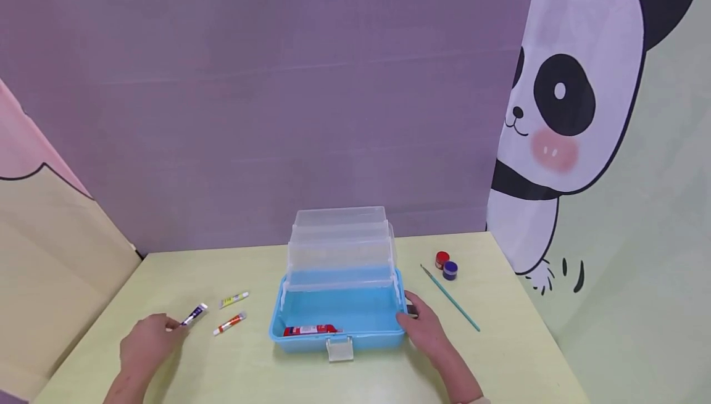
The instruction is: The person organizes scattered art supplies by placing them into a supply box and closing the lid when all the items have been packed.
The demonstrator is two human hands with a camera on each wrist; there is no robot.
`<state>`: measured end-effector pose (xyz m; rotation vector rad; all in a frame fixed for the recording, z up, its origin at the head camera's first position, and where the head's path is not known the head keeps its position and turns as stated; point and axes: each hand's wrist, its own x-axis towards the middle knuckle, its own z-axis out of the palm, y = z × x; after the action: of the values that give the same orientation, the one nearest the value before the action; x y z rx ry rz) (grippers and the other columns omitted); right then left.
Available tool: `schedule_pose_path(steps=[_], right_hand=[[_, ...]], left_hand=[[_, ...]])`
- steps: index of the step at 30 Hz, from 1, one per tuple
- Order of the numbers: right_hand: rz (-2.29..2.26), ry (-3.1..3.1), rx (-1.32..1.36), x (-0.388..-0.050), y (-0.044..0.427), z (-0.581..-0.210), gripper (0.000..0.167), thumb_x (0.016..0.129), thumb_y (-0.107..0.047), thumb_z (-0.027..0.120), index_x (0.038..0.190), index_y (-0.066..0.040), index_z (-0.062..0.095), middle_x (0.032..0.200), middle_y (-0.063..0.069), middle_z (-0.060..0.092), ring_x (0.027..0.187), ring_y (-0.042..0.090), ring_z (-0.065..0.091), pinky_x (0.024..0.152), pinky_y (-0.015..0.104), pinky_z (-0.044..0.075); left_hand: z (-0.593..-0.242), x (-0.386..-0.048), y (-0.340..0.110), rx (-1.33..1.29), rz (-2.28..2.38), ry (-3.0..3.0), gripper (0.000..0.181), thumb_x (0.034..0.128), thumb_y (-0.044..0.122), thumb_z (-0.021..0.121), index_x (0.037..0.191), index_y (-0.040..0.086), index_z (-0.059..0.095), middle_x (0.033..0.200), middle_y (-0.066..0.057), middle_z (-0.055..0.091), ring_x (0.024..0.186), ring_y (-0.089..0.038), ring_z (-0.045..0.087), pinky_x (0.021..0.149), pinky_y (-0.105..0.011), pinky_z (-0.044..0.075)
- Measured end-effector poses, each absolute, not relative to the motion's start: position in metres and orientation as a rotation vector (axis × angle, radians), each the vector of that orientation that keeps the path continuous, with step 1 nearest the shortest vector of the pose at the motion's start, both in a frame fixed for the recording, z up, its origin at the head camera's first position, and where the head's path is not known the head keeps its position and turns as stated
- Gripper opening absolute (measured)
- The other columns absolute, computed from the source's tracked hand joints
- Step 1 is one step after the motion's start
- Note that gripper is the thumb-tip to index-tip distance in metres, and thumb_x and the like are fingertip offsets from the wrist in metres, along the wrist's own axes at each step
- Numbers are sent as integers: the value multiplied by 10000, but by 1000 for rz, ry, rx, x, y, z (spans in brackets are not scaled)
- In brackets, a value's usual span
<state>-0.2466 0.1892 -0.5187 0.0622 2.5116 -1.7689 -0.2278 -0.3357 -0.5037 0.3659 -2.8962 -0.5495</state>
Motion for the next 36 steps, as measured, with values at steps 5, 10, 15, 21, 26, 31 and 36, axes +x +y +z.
schedule_pose_path(steps=[5,10,15,21,26,31,36], right_hand=[[-1747,2523,60,-248,189,-518,570,908,-178,626,1431,-37,447,1188,192,605,1001,278,591,801,421,546],[-1747,2510,63,-249,188,-516,565,910,-171,611,1439,-64,445,1226,194,587,1021,293,584,806,417,551],[-1729,2517,58,-248,188,-515,569,922,-180,605,1449,-55,429,1255,222,565,1062,320,571,824,429,547],[-1710,2521,70,-247,188,-516,563,930,-181,596,1452,-58,424,1268,227,555,1072,327,565,827,434,547],[-1709,2524,66,-248,187,-517,562,932,-179,588,1455,-59,419,1269,228,553,1075,337,564,827,442,546],[-1720,2520,71,-247,187,-517,561,932,-178,591,1455,-65,423,1257,214,560,1060,323,566,819,430,549],[-1726,2517,69,-246,189,-518,562,928,-178,600,1451,-64,429,1245,212,566,1039,312,569,809,417,551]], left_hand=[[-504,-233,-334,289,-556,-2852,175,856,210,699,889,52,766,1247,-324,547,1179,-611,401,801,-675,433],[-498,-236,-332,173,-602,-2811,187,864,212,720,894,33,764,1267,-351,521,1192,-629,368,867,-683,403],[-480,-234,-328,31,-614,-2758,186,852,195,736,897,16,764,1224,-339,561,1175,-579,438,921,-645,391],[-451,-235,-319,-76,-591,-2735,170,842,182,748,900,23,765,1229,-296,581,1173,-522,475,869,-613,433],[-422,-239,-303,-184,-583,-2728,153,841,157,744,905,20,758,1243,-284,572,1172,-510,476,909,-615,407],[-398,-245,-287,-285,-592,-2730,138,843,155,744,906,33,758,1261,-269,564,1187,-494,473,936,-606,390],[-386,-254,-270,-328,-630,-2767,130,861,177,734,914,62,764,1302,-245,545,1227,-482,446,957,-607,381]])
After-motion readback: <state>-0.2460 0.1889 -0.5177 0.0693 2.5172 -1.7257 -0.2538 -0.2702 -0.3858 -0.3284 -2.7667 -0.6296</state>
